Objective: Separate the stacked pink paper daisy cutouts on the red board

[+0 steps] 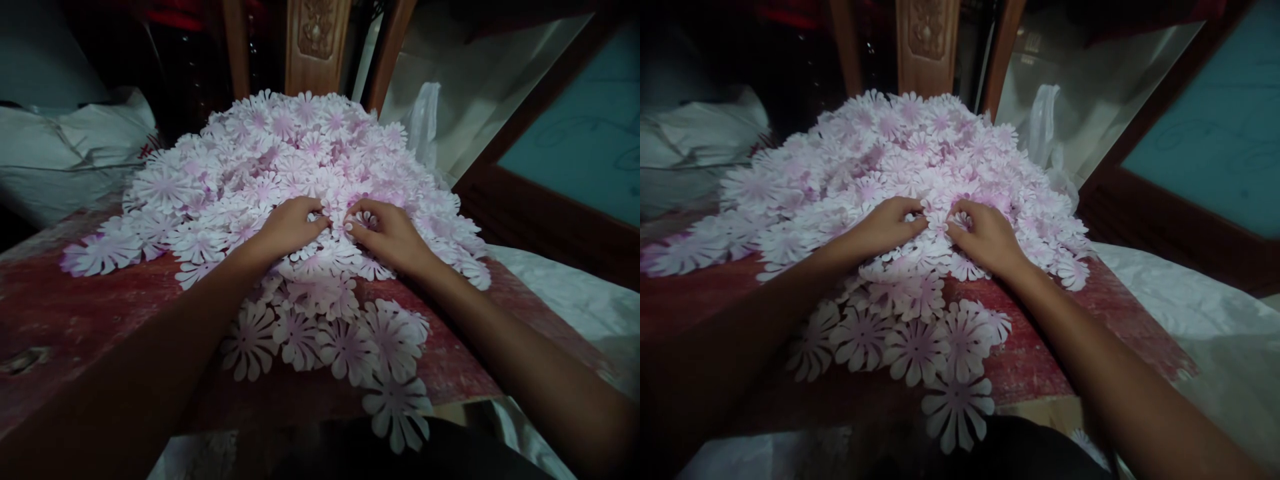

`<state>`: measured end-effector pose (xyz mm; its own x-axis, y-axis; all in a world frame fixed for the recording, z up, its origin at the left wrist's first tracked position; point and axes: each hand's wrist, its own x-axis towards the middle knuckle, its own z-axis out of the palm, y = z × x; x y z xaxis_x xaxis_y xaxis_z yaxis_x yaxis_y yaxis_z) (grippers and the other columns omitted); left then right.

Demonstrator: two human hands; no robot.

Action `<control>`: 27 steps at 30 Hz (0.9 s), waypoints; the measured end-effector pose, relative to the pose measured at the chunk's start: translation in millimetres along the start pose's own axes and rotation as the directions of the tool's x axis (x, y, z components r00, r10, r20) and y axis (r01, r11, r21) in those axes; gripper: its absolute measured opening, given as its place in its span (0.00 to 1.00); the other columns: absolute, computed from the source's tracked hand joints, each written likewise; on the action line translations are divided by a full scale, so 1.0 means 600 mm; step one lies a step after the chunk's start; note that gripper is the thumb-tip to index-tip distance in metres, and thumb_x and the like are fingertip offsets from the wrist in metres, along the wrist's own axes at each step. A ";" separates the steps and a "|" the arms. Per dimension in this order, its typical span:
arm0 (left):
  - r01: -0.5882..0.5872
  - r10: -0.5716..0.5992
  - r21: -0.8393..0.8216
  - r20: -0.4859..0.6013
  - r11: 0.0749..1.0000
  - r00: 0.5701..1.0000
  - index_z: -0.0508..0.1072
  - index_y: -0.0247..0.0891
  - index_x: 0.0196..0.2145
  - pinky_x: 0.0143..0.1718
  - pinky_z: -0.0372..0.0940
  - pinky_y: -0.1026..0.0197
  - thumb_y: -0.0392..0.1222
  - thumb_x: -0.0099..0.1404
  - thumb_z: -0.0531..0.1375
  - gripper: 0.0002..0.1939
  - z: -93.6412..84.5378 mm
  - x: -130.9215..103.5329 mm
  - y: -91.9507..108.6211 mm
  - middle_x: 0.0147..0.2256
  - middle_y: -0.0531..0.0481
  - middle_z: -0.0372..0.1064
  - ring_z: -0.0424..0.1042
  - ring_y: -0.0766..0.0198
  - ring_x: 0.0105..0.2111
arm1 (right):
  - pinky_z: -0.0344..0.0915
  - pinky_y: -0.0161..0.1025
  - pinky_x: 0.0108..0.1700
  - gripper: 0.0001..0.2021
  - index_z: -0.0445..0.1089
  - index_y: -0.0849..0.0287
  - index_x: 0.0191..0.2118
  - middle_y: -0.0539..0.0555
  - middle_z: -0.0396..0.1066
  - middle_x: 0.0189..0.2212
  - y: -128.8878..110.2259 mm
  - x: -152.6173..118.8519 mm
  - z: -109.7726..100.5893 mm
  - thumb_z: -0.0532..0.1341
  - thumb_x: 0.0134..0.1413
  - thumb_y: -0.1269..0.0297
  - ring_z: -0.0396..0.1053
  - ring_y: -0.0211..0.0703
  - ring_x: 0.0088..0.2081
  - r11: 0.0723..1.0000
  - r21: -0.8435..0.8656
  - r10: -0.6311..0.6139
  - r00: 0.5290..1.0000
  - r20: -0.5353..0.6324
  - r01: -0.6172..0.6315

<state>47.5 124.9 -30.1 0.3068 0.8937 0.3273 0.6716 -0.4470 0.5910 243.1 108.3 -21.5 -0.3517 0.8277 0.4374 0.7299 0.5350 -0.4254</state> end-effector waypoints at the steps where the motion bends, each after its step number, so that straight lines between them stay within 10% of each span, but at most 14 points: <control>1: 0.000 0.000 0.000 0.002 1.000 1.000 0.74 0.36 0.31 0.34 0.58 0.60 0.37 0.60 0.56 0.07 0.000 0.000 0.001 0.32 0.48 0.71 0.67 0.61 0.32 | 0.55 0.37 0.33 0.12 0.72 0.60 0.41 0.51 0.69 0.28 0.000 -0.001 0.000 0.60 0.53 0.59 0.62 0.40 0.28 1.000 0.004 -0.004 1.000 -0.010 0.004; 15: -0.037 0.037 -0.028 0.018 0.999 0.999 0.76 0.36 0.34 0.36 0.60 0.61 0.36 0.58 0.55 0.10 -0.002 -0.002 -0.002 0.32 0.49 0.72 0.67 0.62 0.33 | 0.60 0.40 0.37 0.26 0.63 0.57 0.59 0.53 0.71 0.34 0.002 -0.006 0.002 0.59 0.56 0.54 0.66 0.46 0.32 1.000 -0.010 -0.030 0.996 -0.085 0.029; 21: -0.032 0.034 -0.077 0.020 0.997 0.999 0.77 0.35 0.33 0.37 0.60 0.61 0.38 0.57 0.56 0.10 -0.002 -0.002 -0.004 0.32 0.49 0.72 0.68 0.61 0.35 | 0.56 0.36 0.31 0.12 0.75 0.59 0.39 0.52 0.72 0.28 -0.003 -0.005 0.003 0.58 0.56 0.58 0.64 0.40 0.28 1.000 0.021 -0.012 1.000 -0.009 0.012; 27: -0.064 0.067 -0.115 0.017 0.991 0.998 0.75 0.35 0.30 0.37 0.60 0.62 0.37 0.57 0.55 0.09 -0.003 -0.003 -0.005 0.31 0.50 0.71 0.67 0.62 0.34 | 0.56 0.36 0.33 0.17 0.71 0.58 0.48 0.52 0.70 0.30 -0.007 -0.007 -0.002 0.59 0.55 0.58 0.62 0.41 0.29 1.000 0.012 -0.001 0.999 -0.036 0.002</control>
<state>43.6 124.8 -31.0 0.3623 0.8624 0.3536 0.5681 -0.5051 0.6497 242.4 102.3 -20.6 -0.3316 0.8203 0.4660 0.7221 0.5386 -0.4342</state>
